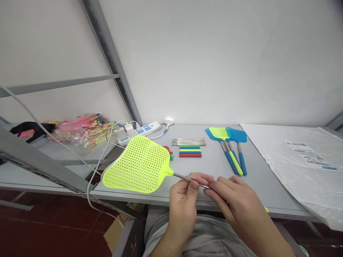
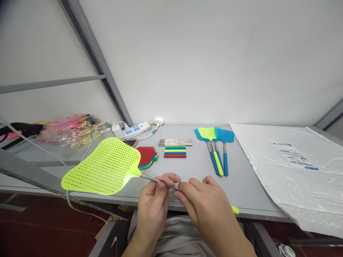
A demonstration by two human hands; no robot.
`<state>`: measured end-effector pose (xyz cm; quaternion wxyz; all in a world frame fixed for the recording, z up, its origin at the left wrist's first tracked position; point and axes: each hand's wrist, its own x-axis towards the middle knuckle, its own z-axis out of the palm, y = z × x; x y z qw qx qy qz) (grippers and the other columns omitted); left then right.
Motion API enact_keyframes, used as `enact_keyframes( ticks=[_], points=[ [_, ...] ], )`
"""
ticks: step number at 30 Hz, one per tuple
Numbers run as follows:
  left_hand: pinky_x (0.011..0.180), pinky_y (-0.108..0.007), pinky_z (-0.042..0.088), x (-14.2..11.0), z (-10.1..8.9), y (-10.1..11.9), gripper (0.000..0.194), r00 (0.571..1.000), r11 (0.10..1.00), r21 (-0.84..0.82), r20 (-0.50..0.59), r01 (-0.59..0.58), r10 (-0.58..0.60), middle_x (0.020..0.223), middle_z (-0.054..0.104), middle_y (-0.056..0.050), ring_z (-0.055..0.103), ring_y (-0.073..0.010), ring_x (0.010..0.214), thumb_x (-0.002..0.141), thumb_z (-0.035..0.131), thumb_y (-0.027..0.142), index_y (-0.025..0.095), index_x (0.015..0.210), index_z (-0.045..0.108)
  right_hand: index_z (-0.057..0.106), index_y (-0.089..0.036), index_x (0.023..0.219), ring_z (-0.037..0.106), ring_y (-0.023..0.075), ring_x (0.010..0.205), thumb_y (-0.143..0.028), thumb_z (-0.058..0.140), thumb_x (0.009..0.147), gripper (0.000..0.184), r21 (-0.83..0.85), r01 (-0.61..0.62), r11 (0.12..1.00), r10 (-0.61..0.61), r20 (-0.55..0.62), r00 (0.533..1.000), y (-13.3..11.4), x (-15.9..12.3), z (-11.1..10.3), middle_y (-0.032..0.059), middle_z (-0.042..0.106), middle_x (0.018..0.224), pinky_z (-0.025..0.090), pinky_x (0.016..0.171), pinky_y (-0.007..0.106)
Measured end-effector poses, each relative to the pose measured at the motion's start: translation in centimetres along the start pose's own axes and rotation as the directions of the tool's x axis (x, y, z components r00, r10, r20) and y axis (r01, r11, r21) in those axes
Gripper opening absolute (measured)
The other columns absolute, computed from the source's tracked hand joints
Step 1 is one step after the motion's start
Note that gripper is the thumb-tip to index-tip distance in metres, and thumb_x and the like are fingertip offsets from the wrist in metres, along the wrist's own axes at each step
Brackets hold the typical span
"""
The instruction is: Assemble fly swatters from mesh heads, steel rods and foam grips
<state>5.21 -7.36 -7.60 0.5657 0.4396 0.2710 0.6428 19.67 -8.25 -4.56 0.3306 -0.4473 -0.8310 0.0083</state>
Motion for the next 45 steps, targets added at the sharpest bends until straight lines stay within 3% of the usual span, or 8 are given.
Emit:
enact_keyframes(
  ticks=[6, 15, 19, 25, 33, 37, 40, 45],
  points=[
    [0.087, -0.027, 0.049, 1.6, 0.3, 2.3, 0.026, 0.973, 0.984, -0.071, -0.178, -0.163, 0.148, 0.082, 0.068, -0.002, 0.064, -0.0152, 0.086, 0.094, 0.059, 0.039, 0.02, 0.079, 0.069, 0.059, -0.023, 0.084, 0.043, 0.0143, 0.06, -0.028, 0.046, 0.101, 0.022, 0.053, -0.044, 0.998, 0.04, 0.066, 0.997, 0.9, -0.4, -1.5, -0.0043, 0.056, 0.067, 0.027, 0.069, 0.032],
    [0.074, -0.026, 0.054, 4.9, 1.9, 2.7, 0.022, 0.96, 0.955, -0.247, -0.261, -0.165, 0.098, 0.081, 0.064, -0.001, 0.062, -0.0115, 0.073, 0.09, 0.065, 0.036, 0.017, 0.08, 0.069, 0.054, -0.023, 0.082, 0.047, 0.0124, 0.061, -0.03, 0.046, 0.102, 0.022, -0.022, -0.122, 0.992, 0.123, 0.074, 0.99, 3.0, -1.1, -3.7, -0.0052, 0.061, 0.072, 0.029, 0.079, 0.034],
    [0.07, -0.028, 0.056, 7.1, 0.7, 4.2, 0.02, 0.941, 0.933, -0.292, -0.318, -0.211, 0.113, 0.082, 0.065, 0.0, 0.062, -0.0123, 0.072, 0.086, 0.07, 0.034, 0.016, 0.078, 0.067, 0.059, -0.027, 0.093, 0.058, 0.0116, 0.069, -0.03, 0.049, 0.1, 0.013, -0.085, -0.112, 0.99, 0.116, 0.055, 0.992, 4.8, -2.1, -5.3, -0.0059, 0.066, 0.082, 0.026, 0.092, 0.038],
    [0.064, -0.025, 0.055, 10.1, -3.0, 7.5, 0.032, 0.891, 0.874, -0.378, -0.436, -0.306, 0.124, 0.078, 0.067, 0.004, 0.063, -0.0086, 0.066, 0.102, 0.043, 0.028, 0.019, 0.078, 0.062, 0.06, -0.029, 0.094, 0.062, 0.0166, 0.076, -0.042, 0.047, 0.1, 0.02, -0.311, -0.209, 0.927, 0.181, -0.119, 0.976, 7.5, -4.0, -6.9, -0.0049, 0.067, 0.08, 0.019, 0.104, 0.05],
    [0.059, -0.021, 0.053, 12.1, -6.5, 9.7, 0.036, 0.932, 0.792, -0.564, -0.363, -0.235, 0.019, 0.074, 0.069, 0.01, 0.064, -0.0053, 0.06, 0.106, 0.029, 0.022, 0.021, 0.08, 0.055, 0.062, -0.03, 0.093, 0.062, 0.019, 0.078, -0.048, 0.045, 0.099, 0.026, -0.391, -0.265, 0.882, 0.193, -0.213, 0.958, 9.1, -4.7, -6.8, -0.0048, 0.068, 0.078, 0.014, 0.107, 0.057],
    [0.061, -0.023, 0.055, 11.4, -5.0, 7.4, 0.039, 0.89, 0.802, -0.503, -0.451, -0.323, 0.076, 0.073, 0.069, 0.006, 0.064, -0.0072, 0.061, 0.104, 0.034, 0.039, 0.018, 0.081, 0.058, 0.062, -0.028, 0.095, 0.063, 0.0191, 0.079, -0.044, 0.045, 0.1, 0.024, -0.422, -0.313, 0.851, 0.176, -0.332, 0.927, 9.7, -5.0, -6.8, -0.0021, 0.068, 0.081, 0.021, 0.105, 0.054],
    [0.074, -0.027, 0.057, 8.9, -2.4, 4.5, 0.032, 0.911, 0.9, -0.397, -0.413, -0.178, -0.002, 0.083, 0.073, 0.0, 0.068, -0.0104, 0.071, 0.103, 0.041, 0.029, 0.017, 0.089, 0.066, 0.063, -0.028, 0.097, 0.063, 0.0195, 0.078, -0.043, 0.045, 0.1, 0.024, -0.429, -0.295, 0.854, 0.146, -0.346, 0.927, 9.9, -5.1, -6.7, -0.0007, 0.067, 0.083, 0.027, 0.101, 0.051],
    [0.084, -0.041, 0.058, 5.0, 1.9, 1.2, 0.03, 0.977, 0.949, -0.309, -0.176, 0.063, -0.122, 0.103, 0.074, -0.011, 0.072, -0.0248, 0.094, 0.093, 0.058, 0.045, 0.017, 0.093, 0.069, 0.064, -0.028, 0.097, 0.063, 0.0193, 0.077, -0.045, 0.048, 0.098, 0.023, -0.402, -0.258, 0.879, 0.124, -0.328, 0.936, 9.0, -4.8, -6.5, -0.0002, 0.065, 0.083, 0.028, 0.101, 0.049]
  ],
)
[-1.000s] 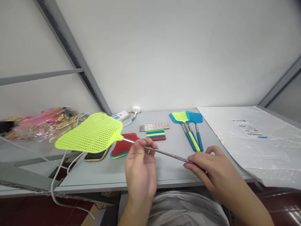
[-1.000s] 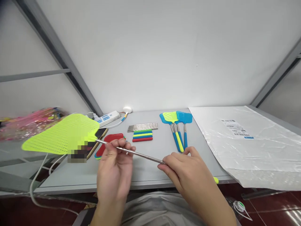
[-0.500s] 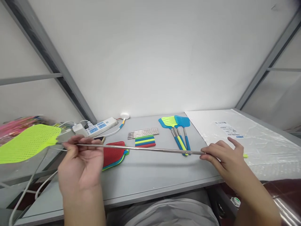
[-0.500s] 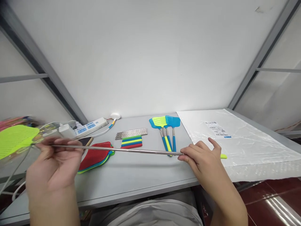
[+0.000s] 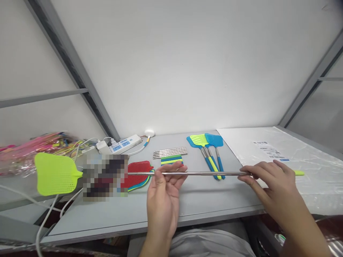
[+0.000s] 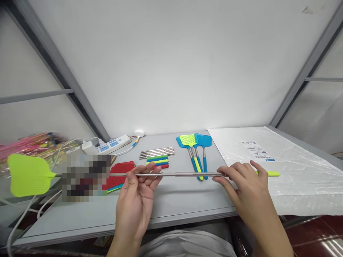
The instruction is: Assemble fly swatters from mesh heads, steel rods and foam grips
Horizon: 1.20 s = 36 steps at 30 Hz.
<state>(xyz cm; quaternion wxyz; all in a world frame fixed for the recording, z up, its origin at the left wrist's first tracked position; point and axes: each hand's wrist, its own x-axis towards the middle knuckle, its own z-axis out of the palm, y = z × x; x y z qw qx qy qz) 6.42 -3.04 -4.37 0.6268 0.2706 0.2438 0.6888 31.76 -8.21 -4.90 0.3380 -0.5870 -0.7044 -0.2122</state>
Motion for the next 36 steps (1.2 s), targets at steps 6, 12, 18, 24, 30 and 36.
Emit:
enact_keyframes(
  ticks=[6, 12, 18, 24, 30, 36],
  points=[
    [0.082, -0.038, 0.059, -0.4, 0.5, 0.4, 0.03, 0.998, 0.997, 0.037, 0.007, -0.07, 0.07, 0.097, 0.076, -0.008, 0.074, -0.0234, 0.088, 0.091, 0.06, 0.047, 0.018, 0.084, 0.066, 0.06, -0.027, 0.1, 0.061, 0.0169, 0.075, -0.039, 0.05, 0.099, 0.016, 0.079, 0.051, 0.996, -0.055, 0.052, 0.997, -2.4, 0.3, 0.3, -0.0016, 0.064, 0.08, 0.028, 0.097, 0.044],
    [0.076, -0.034, 0.062, 1.1, -0.9, 4.4, 0.031, 0.968, 0.971, 0.064, -0.086, -0.23, 0.235, 0.084, 0.076, -0.005, 0.075, -0.0202, 0.08, 0.094, 0.056, 0.041, 0.016, 0.075, 0.062, 0.059, -0.027, 0.099, 0.06, 0.0149, 0.071, -0.033, 0.046, 0.101, 0.015, 0.141, 0.064, 0.988, -0.072, 0.053, 0.996, -1.7, 0.7, 0.7, -0.0035, 0.063, 0.075, 0.026, 0.096, 0.042],
    [0.069, -0.029, 0.063, 3.5, -1.3, 7.3, 0.042, 0.936, 0.966, 0.005, -0.244, -0.26, 0.253, 0.074, 0.074, -0.003, 0.073, -0.0156, 0.069, 0.103, 0.037, 0.033, 0.016, 0.07, 0.059, 0.061, -0.027, 0.095, 0.062, 0.0157, 0.071, -0.039, 0.047, 0.1, 0.019, 0.125, 0.023, 0.992, -0.032, 0.075, 0.997, 0.8, 0.3, 1.2, -0.0032, 0.067, 0.075, 0.025, 0.094, 0.041],
    [0.07, -0.03, 0.062, 4.3, -1.1, 7.2, 0.039, 0.942, 0.97, -0.002, -0.237, -0.244, 0.236, 0.073, 0.072, -0.003, 0.073, -0.0157, 0.071, 0.102, 0.041, 0.032, 0.016, 0.071, 0.059, 0.061, -0.026, 0.092, 0.064, 0.0161, 0.071, -0.039, 0.046, 0.1, 0.021, 0.11, 0.012, 0.994, -0.018, 0.049, 0.999, 0.9, 0.4, 1.5, -0.0032, 0.067, 0.076, 0.025, 0.095, 0.042],
    [0.07, -0.027, 0.061, 5.8, -1.5, 8.0, 0.039, 0.932, 0.963, -0.021, -0.255, -0.27, 0.256, 0.075, 0.073, -0.001, 0.072, -0.0144, 0.071, 0.102, 0.041, 0.034, 0.017, 0.073, 0.059, 0.062, -0.026, 0.091, 0.064, 0.0179, 0.071, -0.045, 0.046, 0.099, 0.025, 0.026, 0.012, 1.0, -0.011, -0.018, 1.0, 1.7, 0.0, 1.1, -0.0026, 0.067, 0.075, 0.022, 0.098, 0.046],
    [0.075, -0.028, 0.059, 7.7, -1.2, 8.1, 0.044, 0.926, 0.95, -0.016, -0.231, -0.312, 0.3, 0.09, 0.076, -0.002, 0.073, -0.0135, 0.077, 0.102, 0.036, 0.044, 0.019, 0.08, 0.065, 0.064, -0.025, 0.089, 0.061, 0.0178, 0.073, -0.039, 0.052, 0.097, 0.02, -0.084, -0.079, 0.993, 0.068, -0.122, 0.99, 1.7, -0.3, 1.9, -0.0015, 0.067, 0.074, 0.021, 0.099, 0.048]
  ],
)
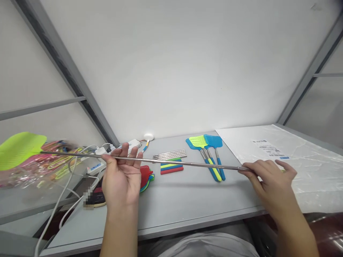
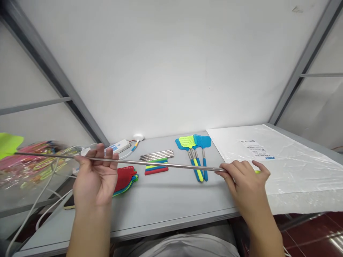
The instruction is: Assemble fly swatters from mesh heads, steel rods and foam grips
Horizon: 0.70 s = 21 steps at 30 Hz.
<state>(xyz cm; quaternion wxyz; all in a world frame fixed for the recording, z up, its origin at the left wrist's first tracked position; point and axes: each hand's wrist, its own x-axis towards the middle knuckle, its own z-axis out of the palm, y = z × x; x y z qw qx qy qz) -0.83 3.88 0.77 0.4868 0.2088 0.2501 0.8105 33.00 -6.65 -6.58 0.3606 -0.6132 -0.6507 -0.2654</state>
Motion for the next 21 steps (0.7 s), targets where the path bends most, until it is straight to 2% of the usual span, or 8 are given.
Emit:
enact_keyframes(
  ticks=[7, 8, 10, 12, 13, 15, 17, 21],
  points=[
    [0.086, -0.046, 0.058, -4.6, 1.0, -4.3, 0.036, 0.961, 0.985, 0.154, 0.252, 0.078, -0.116, 0.099, 0.075, -0.01, 0.073, -0.0254, 0.091, 0.093, 0.055, 0.051, 0.017, 0.089, 0.067, 0.07, -0.026, 0.101, 0.053, 0.0307, 0.103, -0.034, 0.059, 0.093, 0.016, 0.024, -0.208, 0.978, 0.209, -0.171, 0.963, -2.4, 0.4, 0.1, 0.0109, 0.059, 0.109, 0.027, 0.098, 0.056],
    [0.086, -0.046, 0.058, -4.9, 1.1, -4.5, 0.035, 0.961, 0.986, 0.153, 0.255, 0.073, -0.111, 0.098, 0.075, -0.009, 0.074, -0.0253, 0.091, 0.091, 0.057, 0.052, 0.018, 0.087, 0.066, 0.071, -0.026, 0.105, 0.049, 0.0334, 0.108, -0.035, 0.062, 0.09, 0.02, 0.066, -0.305, 0.95, 0.31, -0.283, 0.907, -3.0, 0.3, 0.1, 0.0134, 0.053, 0.116, 0.029, 0.097, 0.056],
    [0.084, -0.043, 0.059, -5.2, 1.4, -4.7, 0.035, 0.968, 0.989, 0.14, 0.236, 0.055, -0.087, 0.096, 0.076, -0.007, 0.074, -0.0247, 0.091, 0.091, 0.058, 0.052, 0.019, 0.084, 0.064, 0.067, -0.023, 0.113, 0.047, 0.0307, 0.105, -0.034, 0.067, 0.086, 0.029, 0.326, -0.458, 0.827, 0.562, -0.48, 0.674, -4.1, 0.0, 0.2, 0.0135, 0.046, 0.116, 0.037, 0.092, 0.051],
    [0.081, -0.04, 0.059, -5.3, 1.8, -4.6, 0.034, 0.973, 0.99, 0.135, 0.22, 0.041, -0.07, 0.096, 0.076, -0.006, 0.073, -0.0246, 0.093, 0.092, 0.056, 0.052, 0.02, 0.083, 0.063, 0.063, -0.024, 0.11, 0.049, 0.0225, 0.089, -0.035, 0.066, 0.087, 0.025, 0.696, -0.423, 0.58, 0.799, -0.386, 0.461, -4.9, -0.3, 0.6, 0.0067, 0.047, 0.099, 0.042, 0.083, 0.041],
    [0.08, -0.039, 0.06, -5.4, 1.9, -4.6, 0.035, 0.974, 0.99, 0.135, 0.216, 0.036, -0.065, 0.095, 0.076, -0.005, 0.074, -0.0244, 0.093, 0.092, 0.055, 0.052, 0.02, 0.083, 0.062, 0.06, -0.025, 0.104, 0.048, 0.019, 0.079, -0.038, 0.063, 0.089, 0.021, 0.839, -0.38, 0.39, 0.876, -0.211, 0.434, -5.2, -0.4, 0.8, 0.003, 0.046, 0.091, 0.043, 0.077, 0.037],
    [0.077, -0.037, 0.061, -5.9, 2.1, -4.8, 0.035, 0.975, 0.989, 0.14, 0.21, 0.044, -0.073, 0.092, 0.076, -0.005, 0.074, -0.0235, 0.089, 0.094, 0.052, 0.051, 0.02, 0.082, 0.062, 0.057, -0.024, 0.095, 0.042, 0.0137, 0.062, -0.049, 0.054, 0.092, 0.026, 0.932, -0.36, -0.034, 0.836, 0.224, 0.501, -5.5, -0.2, 1.1, -0.0024, 0.043, 0.076, 0.041, 0.063, 0.031],
    [0.074, -0.036, 0.061, -6.5, 2.0, -5.1, 0.036, 0.974, 0.986, 0.15, 0.203, 0.071, -0.101, 0.089, 0.076, -0.004, 0.075, -0.0225, 0.085, 0.096, 0.05, 0.05, 0.019, 0.08, 0.062, 0.058, -0.022, 0.094, 0.031, 0.0105, 0.05, -0.058, 0.048, 0.093, 0.037, 0.874, -0.388, -0.293, 0.673, 0.477, 0.566, -5.7, 0.2, 1.2, -0.0062, 0.037, 0.063, 0.034, 0.052, 0.026],
    [0.077, -0.039, 0.061, -7.4, 1.3, -5.8, 0.036, 0.969, 0.977, 0.172, 0.188, 0.13, -0.162, 0.086, 0.075, -0.003, 0.075, -0.0217, 0.083, 0.096, 0.05, 0.047, 0.019, 0.077, 0.062, 0.06, -0.02, 0.085, 0.017, 0.0083, 0.045, -0.055, 0.052, 0.093, 0.037, 0.87, -0.343, -0.356, 0.636, 0.494, 0.593, -5.8, 0.9, 0.8, -0.0107, 0.021, 0.049, 0.024, 0.046, 0.023]
  ],
)
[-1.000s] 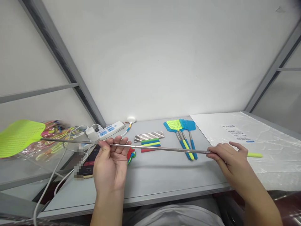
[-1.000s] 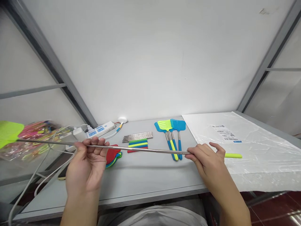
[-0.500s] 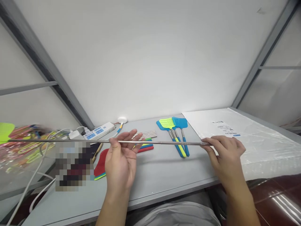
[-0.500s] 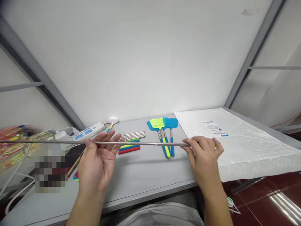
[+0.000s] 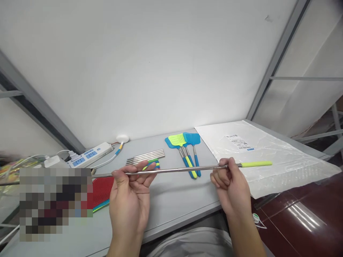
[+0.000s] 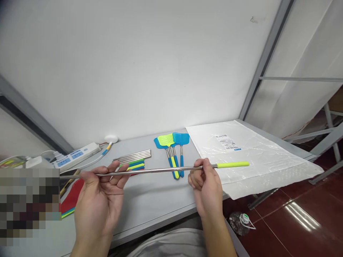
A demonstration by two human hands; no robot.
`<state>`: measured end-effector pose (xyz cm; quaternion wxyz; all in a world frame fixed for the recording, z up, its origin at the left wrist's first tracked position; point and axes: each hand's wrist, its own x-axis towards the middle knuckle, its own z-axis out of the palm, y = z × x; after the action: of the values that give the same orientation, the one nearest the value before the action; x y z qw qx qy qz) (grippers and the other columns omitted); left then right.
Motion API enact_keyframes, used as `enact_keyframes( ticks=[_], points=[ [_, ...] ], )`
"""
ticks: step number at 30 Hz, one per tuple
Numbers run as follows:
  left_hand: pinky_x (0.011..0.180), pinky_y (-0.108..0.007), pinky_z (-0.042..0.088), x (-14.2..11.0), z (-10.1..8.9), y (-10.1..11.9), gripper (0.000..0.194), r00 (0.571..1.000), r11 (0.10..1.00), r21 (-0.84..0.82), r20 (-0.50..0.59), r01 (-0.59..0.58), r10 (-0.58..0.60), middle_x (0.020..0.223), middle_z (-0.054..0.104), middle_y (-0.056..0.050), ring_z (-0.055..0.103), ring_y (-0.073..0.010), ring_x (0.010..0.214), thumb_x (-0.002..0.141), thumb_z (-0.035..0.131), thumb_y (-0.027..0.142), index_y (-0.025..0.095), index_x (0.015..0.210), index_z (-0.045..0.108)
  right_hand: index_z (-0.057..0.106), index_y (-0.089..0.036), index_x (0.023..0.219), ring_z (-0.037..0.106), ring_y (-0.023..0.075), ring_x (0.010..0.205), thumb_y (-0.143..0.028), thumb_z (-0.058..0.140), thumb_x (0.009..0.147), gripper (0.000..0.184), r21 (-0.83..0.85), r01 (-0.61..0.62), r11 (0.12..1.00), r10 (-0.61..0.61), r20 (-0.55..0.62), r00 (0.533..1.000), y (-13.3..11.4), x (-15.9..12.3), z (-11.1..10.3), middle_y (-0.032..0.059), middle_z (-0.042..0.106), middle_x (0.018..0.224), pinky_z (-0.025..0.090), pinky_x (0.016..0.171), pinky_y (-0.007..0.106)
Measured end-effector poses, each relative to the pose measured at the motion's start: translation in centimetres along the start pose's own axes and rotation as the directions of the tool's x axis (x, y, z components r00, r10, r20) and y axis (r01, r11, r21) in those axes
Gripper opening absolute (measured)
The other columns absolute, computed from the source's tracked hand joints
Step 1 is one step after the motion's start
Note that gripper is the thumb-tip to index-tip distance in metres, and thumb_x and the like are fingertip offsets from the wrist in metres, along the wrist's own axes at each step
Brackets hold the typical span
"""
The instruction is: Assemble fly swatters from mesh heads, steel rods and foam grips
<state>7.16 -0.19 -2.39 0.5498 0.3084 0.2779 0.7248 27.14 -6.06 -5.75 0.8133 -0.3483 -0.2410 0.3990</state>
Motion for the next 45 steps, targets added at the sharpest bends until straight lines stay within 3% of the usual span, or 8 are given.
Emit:
enact_keyframes(
  ticks=[9, 14, 18, 22, 26, 32, 38, 45],
  points=[
    [0.076, -0.038, 0.061, -1.0, -0.6, 1.0, 0.032, 1.0, 0.999, 0.035, -0.017, 0.002, -0.001, 0.086, 0.075, -0.005, 0.074, -0.0223, 0.081, 0.09, 0.061, 0.047, 0.017, 0.078, 0.064, 0.055, -0.019, 0.077, 0.018, 0.0071, 0.044, -0.05, 0.061, 0.09, 0.034, -0.055, 0.096, 0.994, -0.1, -0.095, 0.99, -1.6, 0.6, -1.4, -0.0113, 0.024, 0.048, 0.026, 0.047, 0.024],
    [0.079, -0.037, 0.061, -0.1, -2.1, 2.0, 0.025, 0.996, 0.998, -0.001, -0.068, -0.064, 0.064, 0.096, 0.077, -0.006, 0.075, -0.0223, 0.086, 0.087, 0.067, 0.043, 0.018, 0.083, 0.066, 0.054, -0.02, 0.078, 0.014, 0.0079, 0.041, -0.042, 0.057, 0.094, 0.028, 0.047, 0.143, 0.989, -0.124, -0.28, 0.952, -2.4, 2.0, -3.6, -0.0119, 0.024, 0.042, 0.029, 0.047, 0.021],
    [0.075, -0.036, 0.061, -0.7, -2.9, 2.1, 0.029, 0.995, 0.998, -0.055, -0.094, -0.027, 0.022, 0.099, 0.077, -0.007, 0.074, -0.0235, 0.089, 0.086, 0.066, 0.048, 0.019, 0.085, 0.067, 0.057, -0.019, 0.08, 0.013, 0.009, 0.044, -0.04, 0.055, 0.095, 0.026, 0.143, 0.145, 0.979, -0.092, -0.326, 0.941, -2.3, 2.2, -3.2, -0.0098, 0.027, 0.043, 0.028, 0.045, 0.021],
    [0.077, -0.035, 0.06, -3.3, -1.1, -0.1, 0.027, 0.99, 0.984, -0.113, 0.038, 0.139, -0.136, 0.108, 0.075, -0.01, 0.073, -0.0253, 0.097, 0.086, 0.067, 0.045, 0.019, 0.085, 0.068, 0.065, -0.019, 0.093, 0.022, 0.0075, 0.045, -0.044, 0.059, 0.092, 0.026, 0.069, 0.032, 0.997, -0.018, -0.19, 0.982, -0.7, 0.0, -0.5, -0.009, 0.029, 0.048, 0.031, 0.048, 0.021],
    [0.089, -0.04, 0.057, -5.4, 0.6, -2.0, 0.031, 0.932, 0.947, -0.104, 0.235, 0.305, -0.275, 0.116, 0.072, -0.015, 0.069, -0.0274, 0.107, 0.094, 0.056, 0.045, 0.017, 0.091, 0.07, 0.063, -0.019, 0.085, 0.037, 0.0083, 0.048, -0.047, 0.057, 0.093, 0.029, -0.06, -0.074, 0.995, 0.077, 0.057, 0.995, 1.0, -2.3, 1.3, -0.0061, 0.037, 0.052, 0.032, 0.05, 0.024],
    [0.09, -0.04, 0.056, -4.5, -1.5, -0.1, 0.034, 0.991, 0.981, -0.158, 0.088, 0.11, -0.097, 0.102, 0.076, -0.013, 0.071, -0.0261, 0.103, 0.095, 0.054, 0.043, 0.015, 0.084, 0.069, 0.059, -0.018, 0.077, 0.033, 0.0081, 0.047, -0.039, 0.06, 0.092, 0.026, 0.007, 0.047, 0.999, -0.047, -0.018, 0.999, 0.1, -1.2, -0.3, -0.0061, 0.034, 0.053, 0.032, 0.048, 0.023],
    [0.082, -0.038, 0.06, -3.2, -3.5, 2.5, 0.026, 0.996, 0.983, -0.168, -0.068, -0.074, 0.063, 0.1, 0.077, -0.008, 0.073, -0.0239, 0.095, 0.089, 0.065, 0.044, 0.018, 0.086, 0.071, 0.056, -0.018, 0.072, 0.02, 0.0094, 0.048, -0.035, 0.058, 0.093, 0.027, 0.068, 0.121, 0.99, -0.112, -0.126, 0.986, -1.5, -0.3, -1.4, -0.007, 0.027, 0.052, 0.032, 0.046, 0.021],
    [0.075, -0.035, 0.061, -2.5, -5.2, 2.5, 0.025, 0.973, 0.974, -0.182, -0.207, -0.137, 0.099, 0.094, 0.077, -0.006, 0.074, -0.0198, 0.08, 0.092, 0.06, 0.04, 0.018, 0.088, 0.072, 0.052, -0.019, 0.073, 0.021, 0.0085, 0.048, -0.032, 0.059, 0.093, 0.025, 0.162, -0.055, 0.985, 0.069, -0.082, 0.994, 0.8, -1.5, 0.2, -0.0074, 0.026, 0.055, 0.03, 0.044, 0.02]
  ],
)
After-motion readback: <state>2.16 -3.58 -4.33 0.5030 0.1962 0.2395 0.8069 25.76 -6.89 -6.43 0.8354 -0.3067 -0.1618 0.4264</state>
